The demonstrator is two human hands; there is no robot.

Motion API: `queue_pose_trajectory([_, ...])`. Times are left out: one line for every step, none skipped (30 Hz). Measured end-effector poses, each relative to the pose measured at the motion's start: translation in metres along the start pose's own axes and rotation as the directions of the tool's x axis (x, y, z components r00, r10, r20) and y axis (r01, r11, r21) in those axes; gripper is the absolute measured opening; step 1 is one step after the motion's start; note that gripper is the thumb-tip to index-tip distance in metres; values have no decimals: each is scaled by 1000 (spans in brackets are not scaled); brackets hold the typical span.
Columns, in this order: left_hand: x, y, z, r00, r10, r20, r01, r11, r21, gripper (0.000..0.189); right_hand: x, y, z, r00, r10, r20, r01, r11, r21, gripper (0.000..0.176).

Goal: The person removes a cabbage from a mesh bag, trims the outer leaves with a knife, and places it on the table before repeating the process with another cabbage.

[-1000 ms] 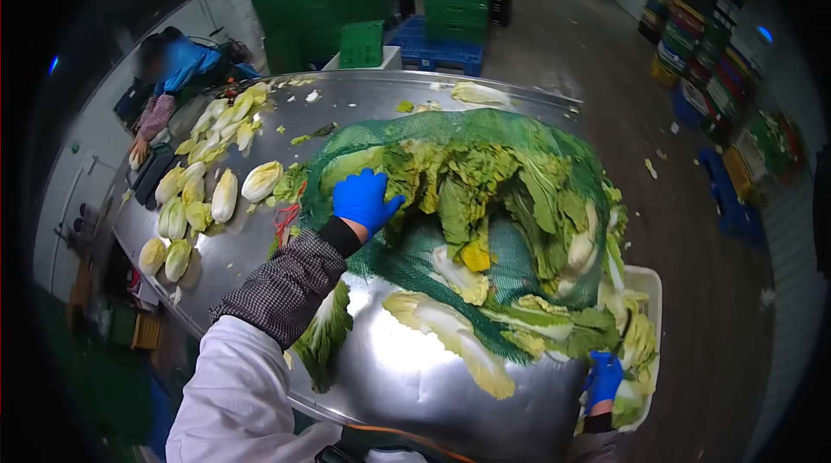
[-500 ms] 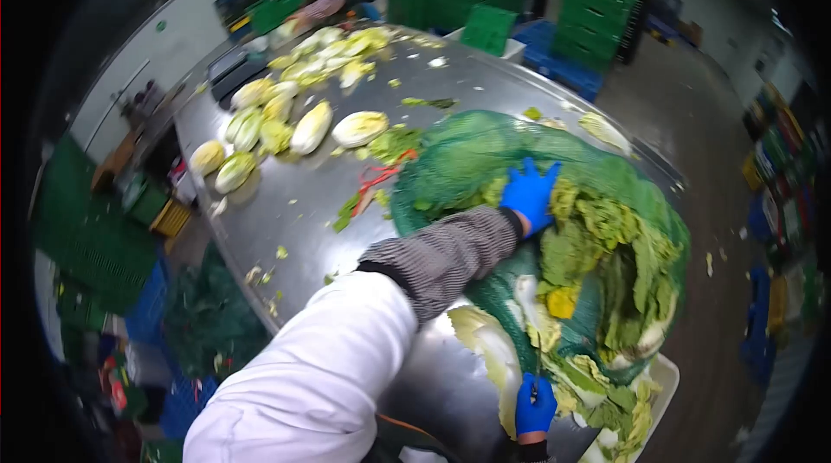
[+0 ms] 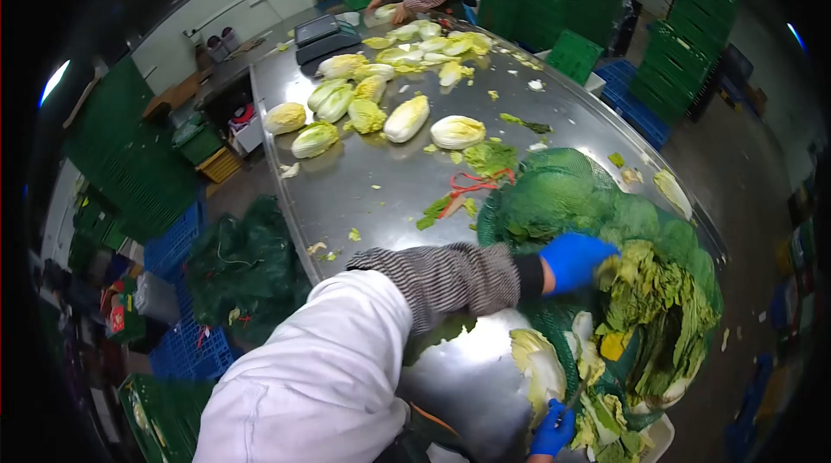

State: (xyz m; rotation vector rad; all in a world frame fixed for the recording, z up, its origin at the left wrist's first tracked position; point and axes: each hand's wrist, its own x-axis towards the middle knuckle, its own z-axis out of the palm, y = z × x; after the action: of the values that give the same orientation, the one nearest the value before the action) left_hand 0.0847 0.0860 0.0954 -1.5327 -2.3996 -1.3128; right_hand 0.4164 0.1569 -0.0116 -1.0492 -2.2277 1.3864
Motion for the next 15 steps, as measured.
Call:
queue_pose_trajectory([-22,7,-7,998,58,-10,-58,998,-24,39,0,-13,1,998,65,-1,-65,997,38,21])
queue_pose_trajectory([-44,12,-14,990,17,141,-11,999,-40,49,0,-34,0,991,130,0,-130,989,73,22])
queue_pose_trajectory([-65,15,-23,958,-23,286,38,998,-46,59,0,-49,3,982,190,6,-189,976,110,23])
queue_pose_trajectory([-84,13,-28,900,-61,431,112,989,-93,74,2,-54,10,976,219,-12,-215,964,154,25])
queue_pose_trajectory([-103,8,-29,819,-85,568,194,972,-135,89,0,-62,13,979,204,5,-203,969,140,25])
queue_pose_trajectory([-123,-2,-26,793,-61,607,111,993,-45,99,-3,-73,13,982,188,21,-189,974,126,25])
queue_pose_trajectory([-136,-7,-29,763,-46,644,22,999,46,110,-3,-83,18,985,167,37,-170,979,116,26])
queue_pose_trajectory([-140,-12,-30,635,-129,762,105,991,81,113,1,-65,24,984,169,54,-176,969,172,25])
queue_pose_trajectory([-141,-22,-28,595,-74,801,141,990,-14,105,2,-66,33,989,137,52,-144,975,169,25])
queue_pose_trajectory([-136,-18,-37,617,-89,782,202,978,-48,98,0,-69,39,993,110,51,-117,981,157,24])
queue_pose_trajectory([-132,-14,-46,635,-104,765,260,962,-85,91,-3,-73,46,995,86,50,-93,985,148,24])
queue_pose_trajectory([-132,-20,-47,713,-100,694,262,956,-131,87,-7,-79,52,993,93,67,-102,985,140,22])
queue_pose_trajectory([-128,-28,-41,778,-77,623,242,952,-185,82,-3,-69,65,995,57,82,-71,980,186,19])
queue_pose_trajectory([-121,-30,-27,829,-29,558,206,944,-258,77,6,-44,81,997,34,68,-48,973,224,16])
queue_pose_trajectory([-117,-28,-28,889,-11,458,217,890,-400,71,4,-32,82,999,29,21,-33,966,257,13])
